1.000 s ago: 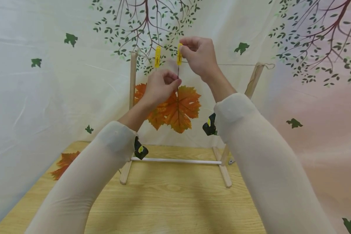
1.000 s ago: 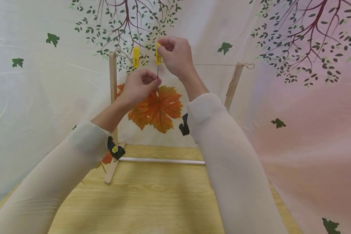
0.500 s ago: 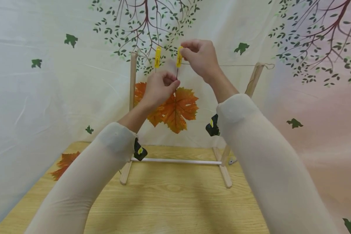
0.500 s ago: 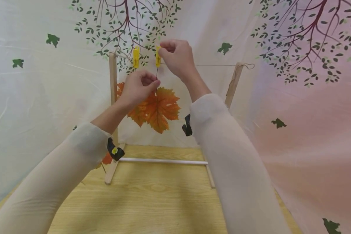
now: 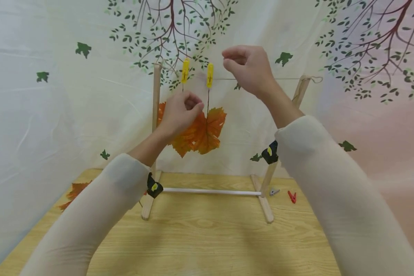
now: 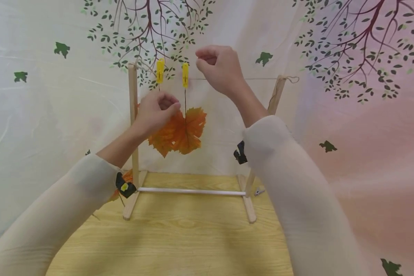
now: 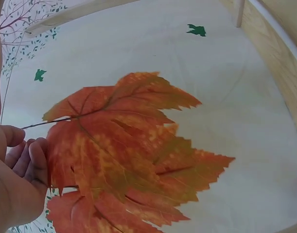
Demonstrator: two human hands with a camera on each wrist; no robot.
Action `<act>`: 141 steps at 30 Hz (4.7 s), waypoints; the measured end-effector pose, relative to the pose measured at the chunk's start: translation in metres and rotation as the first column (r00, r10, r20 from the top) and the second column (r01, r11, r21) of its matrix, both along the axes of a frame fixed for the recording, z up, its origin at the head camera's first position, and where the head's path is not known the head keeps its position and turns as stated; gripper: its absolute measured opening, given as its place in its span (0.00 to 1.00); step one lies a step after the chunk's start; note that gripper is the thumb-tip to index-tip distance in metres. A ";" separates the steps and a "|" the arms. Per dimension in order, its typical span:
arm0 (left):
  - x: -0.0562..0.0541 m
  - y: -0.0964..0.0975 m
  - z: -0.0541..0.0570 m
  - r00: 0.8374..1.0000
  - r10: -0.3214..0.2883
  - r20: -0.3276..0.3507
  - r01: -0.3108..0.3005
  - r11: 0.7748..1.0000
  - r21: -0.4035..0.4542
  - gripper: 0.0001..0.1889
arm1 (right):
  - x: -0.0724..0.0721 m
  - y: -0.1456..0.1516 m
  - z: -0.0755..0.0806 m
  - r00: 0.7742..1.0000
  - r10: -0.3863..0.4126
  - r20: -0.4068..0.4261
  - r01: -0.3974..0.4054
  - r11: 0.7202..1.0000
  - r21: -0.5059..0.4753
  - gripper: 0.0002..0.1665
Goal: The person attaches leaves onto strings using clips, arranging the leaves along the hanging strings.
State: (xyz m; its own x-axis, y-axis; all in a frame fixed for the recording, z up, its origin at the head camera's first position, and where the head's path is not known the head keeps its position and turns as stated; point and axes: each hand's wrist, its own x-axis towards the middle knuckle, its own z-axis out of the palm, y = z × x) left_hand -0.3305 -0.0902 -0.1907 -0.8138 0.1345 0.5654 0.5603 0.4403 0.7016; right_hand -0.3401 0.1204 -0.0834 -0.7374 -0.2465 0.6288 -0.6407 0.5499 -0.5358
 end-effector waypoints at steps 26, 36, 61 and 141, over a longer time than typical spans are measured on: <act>0.013 -0.106 -0.089 0.989 0.038 -0.141 -0.072 0.966 -0.247 0.09 | 0.027 0.154 -0.006 0.955 -0.247 -0.167 0.261 0.963 0.068 0.19; 0.024 -0.165 -0.127 0.982 0.174 -0.078 -0.188 0.943 -0.274 0.09 | 0.033 0.219 -0.035 0.919 -0.387 -0.075 0.392 0.917 0.074 0.22; 0.037 -0.276 -0.219 0.987 0.127 0.099 -0.057 0.851 -0.522 0.03 | 0.004 0.315 -0.220 0.909 -0.412 0.061 0.361 0.853 0.377 0.23; 0.046 -0.272 -0.245 0.898 -0.259 0.356 0.405 0.800 -0.442 0.06 | -0.007 0.289 -0.385 0.906 -0.339 0.252 0.203 0.873 0.443 0.20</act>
